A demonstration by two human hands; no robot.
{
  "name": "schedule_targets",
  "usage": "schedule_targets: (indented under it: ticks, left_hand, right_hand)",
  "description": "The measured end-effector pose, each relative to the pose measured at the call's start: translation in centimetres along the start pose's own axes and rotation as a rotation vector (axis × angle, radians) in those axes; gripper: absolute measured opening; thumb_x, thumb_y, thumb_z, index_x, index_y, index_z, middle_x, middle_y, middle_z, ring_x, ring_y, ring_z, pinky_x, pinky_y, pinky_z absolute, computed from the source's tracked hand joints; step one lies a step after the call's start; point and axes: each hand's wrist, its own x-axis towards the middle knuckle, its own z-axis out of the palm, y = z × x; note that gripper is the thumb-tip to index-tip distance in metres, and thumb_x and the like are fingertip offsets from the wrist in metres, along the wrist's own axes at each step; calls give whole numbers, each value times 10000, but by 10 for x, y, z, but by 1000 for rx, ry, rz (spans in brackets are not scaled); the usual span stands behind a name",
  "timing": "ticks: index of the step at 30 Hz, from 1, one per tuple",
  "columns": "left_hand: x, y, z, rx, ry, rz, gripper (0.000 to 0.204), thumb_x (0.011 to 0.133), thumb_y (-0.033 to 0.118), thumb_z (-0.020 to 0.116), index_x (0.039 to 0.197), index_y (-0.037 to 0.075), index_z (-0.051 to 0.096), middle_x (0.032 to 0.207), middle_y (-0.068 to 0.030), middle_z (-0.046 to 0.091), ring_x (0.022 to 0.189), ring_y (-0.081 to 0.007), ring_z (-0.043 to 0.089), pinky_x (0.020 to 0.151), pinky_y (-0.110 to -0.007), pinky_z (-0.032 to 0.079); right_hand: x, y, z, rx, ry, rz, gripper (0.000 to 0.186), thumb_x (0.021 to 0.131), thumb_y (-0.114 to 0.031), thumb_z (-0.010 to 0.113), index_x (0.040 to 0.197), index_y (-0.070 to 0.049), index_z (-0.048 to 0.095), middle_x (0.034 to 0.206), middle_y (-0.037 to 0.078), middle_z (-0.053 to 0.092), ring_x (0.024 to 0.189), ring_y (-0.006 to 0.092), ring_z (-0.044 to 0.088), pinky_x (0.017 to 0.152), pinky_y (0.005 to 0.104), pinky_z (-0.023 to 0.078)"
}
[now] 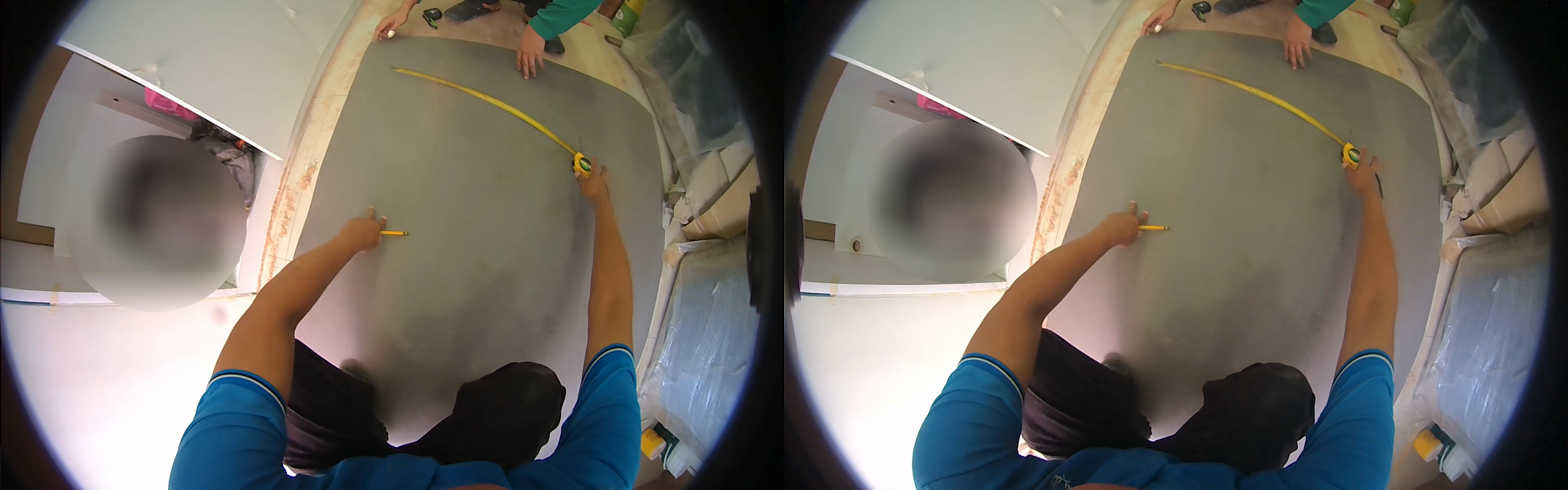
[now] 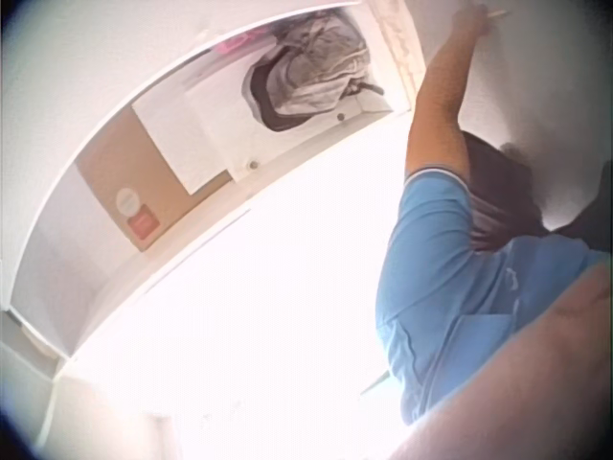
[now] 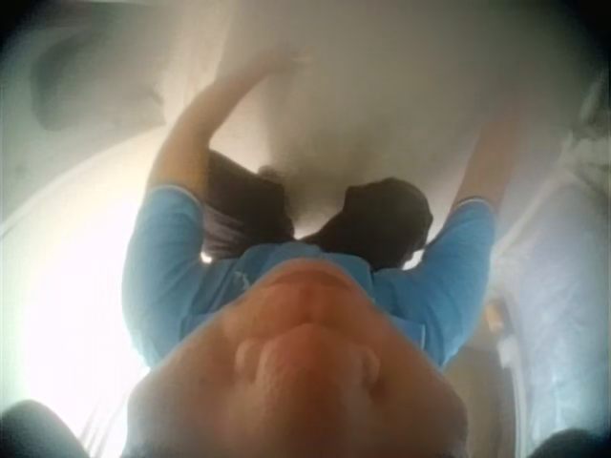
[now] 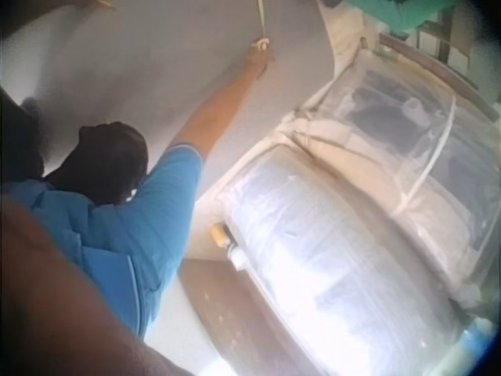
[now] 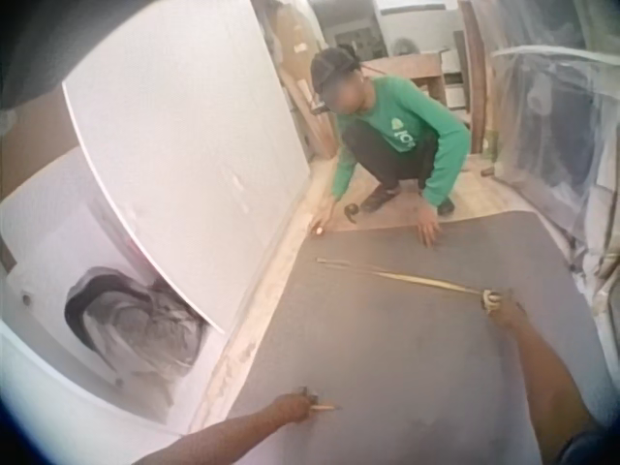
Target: The person measures and marks a large gray board with a tape measure and pencil, then measures a white cabinet door and a cardboard box. The person kneels on the floor and uses a yellow tape measure and pencil to mark measurements on the surfaces.
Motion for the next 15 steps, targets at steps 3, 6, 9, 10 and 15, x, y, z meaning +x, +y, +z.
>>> schedule_targets:
  ticks: [3,6,9,10,15]
  left_hand:
    - [0,-1,-5,-13,9,10,653,959,252,586,1561,132,364,1600,-329,248,1105,-407,679,925,-480,554]
    - [5,-4,0,10,-6,6,650,977,292,581,1559,118,351,1598,-335,245,1100,-414,676,938,-493,551]
    - [18,-11,19,18,35,16,591,1000,269,541,1546,109,381,1586,-336,272,1142,-429,659,952,-485,550]
    - [12,1,11,18,-4,7,604,1000,270,547,1550,97,367,1581,-345,271,1145,-433,657,951,-484,551]
    - [-2,-8,0,42,-26,-21,642,980,258,592,1546,70,355,1564,-371,273,1158,-447,646,948,-475,555]
  right_hand:
    - [-42,6,1,38,112,-65,812,951,-435,670,1580,-66,313,1608,360,174,1483,493,256,1190,492,319]
    - [-128,17,1,-173,65,-66,795,969,-508,609,1566,-56,342,1618,333,189,1482,493,258,1200,543,275]
    - [-207,52,-5,-214,-30,56,784,974,-550,565,1561,-69,366,1625,295,232,1493,478,247,1201,572,250]
    - [-227,53,-14,-245,-78,78,769,971,-527,580,1554,-68,378,1622,287,248,1491,473,254,1201,568,252]
    - [-234,12,-24,-230,-197,57,691,956,-377,647,1526,-62,419,1598,258,322,1452,442,352,1160,546,339]
